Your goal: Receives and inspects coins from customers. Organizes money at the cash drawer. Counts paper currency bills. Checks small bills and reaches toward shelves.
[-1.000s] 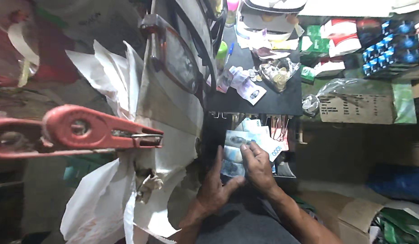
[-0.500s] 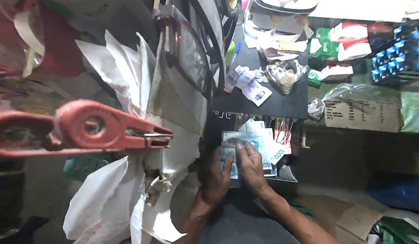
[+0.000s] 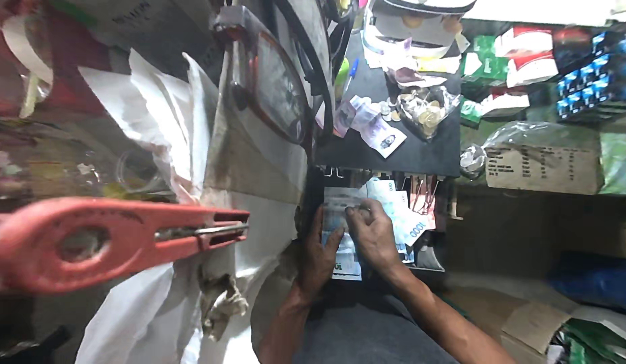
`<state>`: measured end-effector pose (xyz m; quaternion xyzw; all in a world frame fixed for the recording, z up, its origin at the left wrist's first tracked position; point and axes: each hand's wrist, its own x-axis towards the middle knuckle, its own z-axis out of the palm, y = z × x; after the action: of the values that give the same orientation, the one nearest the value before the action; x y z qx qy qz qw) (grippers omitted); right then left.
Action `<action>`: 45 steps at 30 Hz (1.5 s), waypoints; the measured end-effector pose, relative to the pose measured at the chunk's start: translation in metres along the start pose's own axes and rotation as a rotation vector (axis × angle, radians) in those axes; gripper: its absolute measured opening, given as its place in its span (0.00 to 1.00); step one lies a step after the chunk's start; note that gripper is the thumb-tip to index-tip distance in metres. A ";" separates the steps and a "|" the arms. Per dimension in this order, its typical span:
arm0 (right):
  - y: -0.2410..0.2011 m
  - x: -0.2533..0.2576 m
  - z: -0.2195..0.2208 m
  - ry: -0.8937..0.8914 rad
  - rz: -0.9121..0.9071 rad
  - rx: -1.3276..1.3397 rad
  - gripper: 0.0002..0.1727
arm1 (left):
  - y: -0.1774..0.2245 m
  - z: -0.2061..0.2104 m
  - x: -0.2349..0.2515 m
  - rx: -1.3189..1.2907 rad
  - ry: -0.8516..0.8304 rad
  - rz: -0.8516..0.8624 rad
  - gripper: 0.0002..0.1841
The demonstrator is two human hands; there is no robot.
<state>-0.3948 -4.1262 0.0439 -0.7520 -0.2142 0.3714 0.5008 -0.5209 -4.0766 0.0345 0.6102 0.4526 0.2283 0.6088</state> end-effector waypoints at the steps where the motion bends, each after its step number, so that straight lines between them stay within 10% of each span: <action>1: 0.000 -0.002 -0.002 0.010 -0.013 0.002 0.19 | 0.001 -0.001 0.002 0.016 0.015 -0.015 0.33; 9: 0.005 -0.005 -0.002 -0.027 -0.152 -0.088 0.07 | -0.002 0.001 0.012 0.002 0.044 -0.047 0.30; 45: -0.002 0.071 0.039 0.112 0.037 -0.116 0.15 | -0.005 0.006 0.042 0.207 0.061 0.125 0.24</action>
<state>-0.3800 -4.0534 0.0131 -0.8031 -0.1931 0.3249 0.4606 -0.4964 -4.0456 0.0174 0.6895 0.4531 0.2366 0.5131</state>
